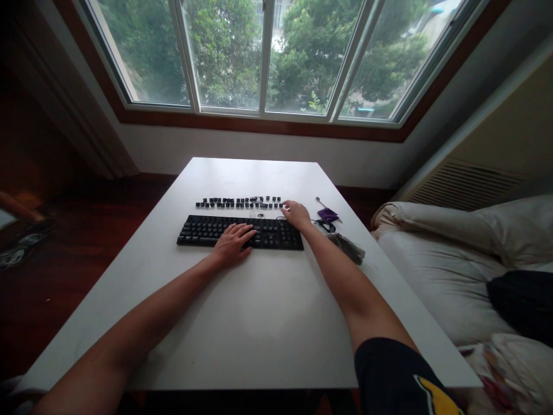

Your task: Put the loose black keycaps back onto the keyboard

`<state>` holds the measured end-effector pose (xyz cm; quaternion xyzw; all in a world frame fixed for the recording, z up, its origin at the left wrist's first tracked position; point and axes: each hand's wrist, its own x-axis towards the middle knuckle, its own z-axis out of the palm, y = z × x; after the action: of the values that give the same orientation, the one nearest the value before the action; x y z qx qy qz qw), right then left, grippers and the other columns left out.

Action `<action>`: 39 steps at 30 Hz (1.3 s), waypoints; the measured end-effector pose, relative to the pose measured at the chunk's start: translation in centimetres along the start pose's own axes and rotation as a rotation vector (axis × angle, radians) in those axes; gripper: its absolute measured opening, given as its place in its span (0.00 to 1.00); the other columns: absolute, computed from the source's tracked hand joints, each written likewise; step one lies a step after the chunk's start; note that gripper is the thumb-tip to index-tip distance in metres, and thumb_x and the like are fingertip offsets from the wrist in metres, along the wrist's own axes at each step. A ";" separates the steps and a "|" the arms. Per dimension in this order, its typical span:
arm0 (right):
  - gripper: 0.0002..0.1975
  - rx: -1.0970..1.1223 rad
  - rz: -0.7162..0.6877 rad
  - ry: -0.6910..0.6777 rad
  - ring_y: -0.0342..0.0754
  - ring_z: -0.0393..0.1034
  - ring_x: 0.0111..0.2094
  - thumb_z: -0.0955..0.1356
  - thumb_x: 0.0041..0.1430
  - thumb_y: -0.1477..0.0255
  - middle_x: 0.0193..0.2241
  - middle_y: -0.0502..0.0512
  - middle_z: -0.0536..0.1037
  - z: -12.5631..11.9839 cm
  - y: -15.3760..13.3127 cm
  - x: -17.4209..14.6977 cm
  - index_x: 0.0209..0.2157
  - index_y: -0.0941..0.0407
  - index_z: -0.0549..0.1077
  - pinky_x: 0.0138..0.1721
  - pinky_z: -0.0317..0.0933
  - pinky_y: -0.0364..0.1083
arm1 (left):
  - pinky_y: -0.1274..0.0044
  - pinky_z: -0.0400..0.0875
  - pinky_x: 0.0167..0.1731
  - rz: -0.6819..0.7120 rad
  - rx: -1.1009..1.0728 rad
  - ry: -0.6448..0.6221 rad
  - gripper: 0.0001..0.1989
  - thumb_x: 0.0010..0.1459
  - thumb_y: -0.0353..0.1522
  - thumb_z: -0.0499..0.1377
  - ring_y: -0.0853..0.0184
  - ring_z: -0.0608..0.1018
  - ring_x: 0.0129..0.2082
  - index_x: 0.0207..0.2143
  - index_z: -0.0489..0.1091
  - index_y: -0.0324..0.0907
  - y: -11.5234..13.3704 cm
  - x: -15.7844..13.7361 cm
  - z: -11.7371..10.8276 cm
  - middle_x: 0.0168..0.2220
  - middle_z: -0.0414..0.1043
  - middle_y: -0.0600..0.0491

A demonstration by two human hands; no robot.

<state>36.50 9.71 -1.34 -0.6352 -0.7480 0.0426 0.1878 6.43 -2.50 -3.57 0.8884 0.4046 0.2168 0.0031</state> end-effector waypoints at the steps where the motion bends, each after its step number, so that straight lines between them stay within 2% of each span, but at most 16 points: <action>1: 0.17 -0.013 0.014 0.007 0.50 0.75 0.43 0.66 0.64 0.66 0.45 0.57 0.81 0.3 -0.1 0.9 0.52 0.54 0.75 0.49 0.66 0.48 | 0.57 0.51 0.67 -0.002 -0.002 -0.001 0.28 0.61 0.39 0.58 0.55 0.62 0.66 0.64 0.64 0.49 0.0 0.0 0.0 0.66 0.62 0.49; 4: 0.16 -0.070 0.043 -0.003 0.50 0.74 0.46 0.67 0.63 0.68 0.49 0.58 0.78 1.2 -0.3 2.7 0.52 0.54 0.74 0.51 0.65 0.48 | 0.57 0.50 0.67 -0.003 -0.004 -0.002 0.29 0.61 0.39 0.59 0.55 0.62 0.66 0.64 0.64 0.49 -0.1 0.1 0.0 0.66 0.62 0.49; 8: 0.15 -0.151 0.050 -0.052 0.52 0.72 0.48 0.67 0.62 0.70 0.51 0.59 0.76 1.9 -0.7 3.5 0.51 0.53 0.74 0.51 0.64 0.49 | 0.58 0.50 0.68 -0.001 -0.002 -0.001 0.29 0.61 0.39 0.58 0.55 0.62 0.66 0.64 0.64 0.49 -0.1 0.2 0.0 0.66 0.62 0.49; 14: 0.12 -0.195 0.049 -0.084 0.53 0.73 0.46 0.67 0.62 0.71 0.47 0.60 0.79 1.6 -1.1 3.4 0.47 0.54 0.75 0.49 0.65 0.48 | 0.57 0.51 0.68 -0.002 -0.007 -0.001 0.29 0.61 0.39 0.59 0.55 0.62 0.66 0.64 0.64 0.49 0.0 0.2 0.0 0.66 0.62 0.49; 18: 0.11 -0.144 0.074 -0.034 0.51 0.73 0.44 0.67 0.63 0.69 0.43 0.58 0.80 1.0 -1.3 2.6 0.45 0.54 0.77 0.48 0.64 0.47 | 0.57 0.51 0.67 -0.004 -0.012 0.002 0.29 0.61 0.38 0.59 0.55 0.62 0.66 0.64 0.64 0.49 0.0 0.1 0.0 0.66 0.62 0.49; 23: 0.12 -0.001 -0.051 0.016 0.49 0.74 0.40 0.67 0.63 0.68 0.38 0.55 0.80 0.3 -1.7 -0.2 0.45 0.54 0.77 0.47 0.64 0.46 | 0.57 0.51 0.67 -0.003 -0.017 0.003 0.29 0.61 0.39 0.59 0.55 0.62 0.66 0.64 0.64 0.49 0.0 0.1 0.0 0.66 0.63 0.49; 29: 0.09 0.072 -0.208 -0.076 0.48 0.73 0.40 0.68 0.62 0.66 0.40 0.55 0.79 -0.9 -2.1 -3.0 0.39 0.53 0.79 0.44 0.64 0.45 | 0.57 0.50 0.68 -0.003 -0.014 0.012 0.28 0.61 0.39 0.58 0.55 0.62 0.66 0.64 0.65 0.49 0.2 0.1 -0.1 0.66 0.62 0.49; 34: 0.07 -0.020 -0.262 -0.185 0.50 0.74 0.42 0.69 0.61 0.68 0.41 0.55 0.80 -1.5 -2.5 -3.0 0.38 0.53 0.79 0.45 0.64 0.45 | 0.57 0.51 0.68 -0.004 -0.007 0.008 0.28 0.61 0.38 0.59 0.55 0.62 0.66 0.64 0.65 0.49 0.2 0.1 -0.1 0.66 0.62 0.49; 39: 0.07 -0.100 -0.282 -0.219 0.50 0.74 0.44 0.69 0.62 0.67 0.43 0.55 0.80 -1.9 -3.2 -3.1 0.40 0.52 0.79 0.46 0.64 0.46 | 0.58 0.51 0.68 0.003 -0.006 0.011 0.28 0.61 0.38 0.59 0.55 0.62 0.66 0.64 0.64 0.49 0.1 0.2 0.0 0.66 0.62 0.49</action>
<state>34.54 5.80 0.73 -0.5242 -0.8467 0.0478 0.0775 6.64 -2.48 -3.51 0.8878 0.4027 0.2228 0.0034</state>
